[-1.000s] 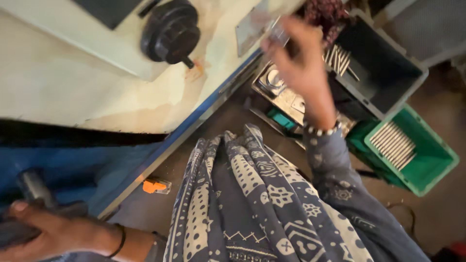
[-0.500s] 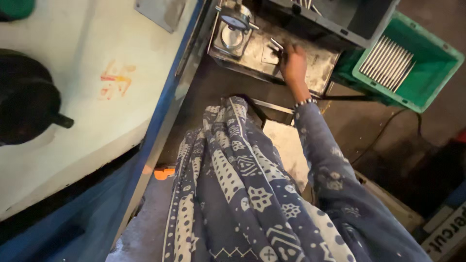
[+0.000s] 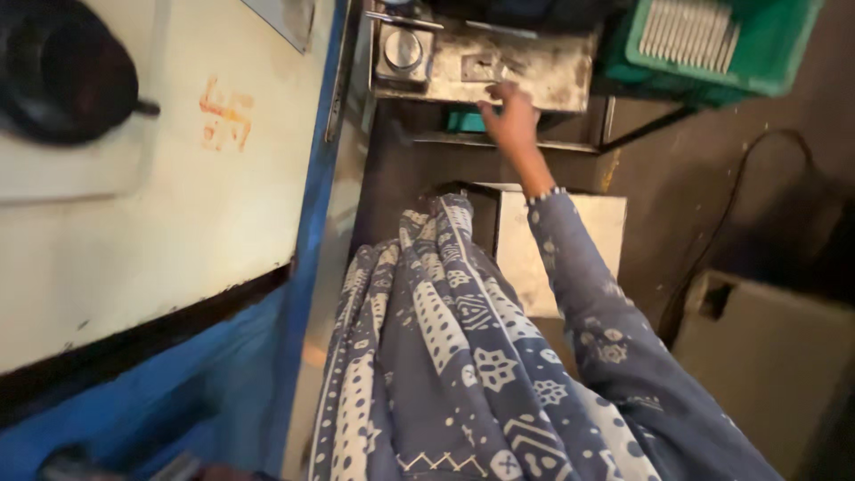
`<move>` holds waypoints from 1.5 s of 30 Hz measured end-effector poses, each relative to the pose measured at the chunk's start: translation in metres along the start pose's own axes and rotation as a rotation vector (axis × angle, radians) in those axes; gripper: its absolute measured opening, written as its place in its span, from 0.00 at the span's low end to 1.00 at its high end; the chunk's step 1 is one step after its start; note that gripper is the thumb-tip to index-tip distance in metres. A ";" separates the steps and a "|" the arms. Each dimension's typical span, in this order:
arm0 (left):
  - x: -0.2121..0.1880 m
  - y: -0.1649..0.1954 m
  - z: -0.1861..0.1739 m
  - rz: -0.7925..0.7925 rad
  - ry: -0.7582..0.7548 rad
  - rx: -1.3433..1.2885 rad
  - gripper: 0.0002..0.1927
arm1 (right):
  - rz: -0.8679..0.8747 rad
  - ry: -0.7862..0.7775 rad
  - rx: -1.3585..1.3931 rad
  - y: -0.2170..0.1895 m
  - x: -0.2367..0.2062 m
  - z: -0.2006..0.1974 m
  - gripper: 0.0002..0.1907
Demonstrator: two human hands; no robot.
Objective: The person operates a metal machining machine by inserting cylindrical metal rods into the machine, closing the door, and pressing a button to start the cycle. After the cycle completes, they remove the processed rods and place them into a green bin, repeating the process several times.
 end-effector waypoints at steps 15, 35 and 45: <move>-0.080 0.077 -0.135 0.111 -0.892 -0.918 0.33 | 0.425 0.324 0.344 -0.139 -0.393 -0.253 0.12; -0.265 0.206 -0.667 0.933 -1.881 -2.425 0.08 | 0.939 1.334 -0.247 -0.106 -0.940 -0.561 0.10; -0.328 0.195 -0.867 1.363 -2.180 -2.673 0.12 | 1.139 1.738 -0.688 -0.107 -1.086 -0.618 0.12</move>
Point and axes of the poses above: each hand's wrist, its own x-axis towards the middle knuckle, its own z-axis out of the palm, y = z × x, the point moved 1 cm from there along x, towards the middle knuckle, and after that the axes turned 14 degrees about y, right-handed, at the moved point
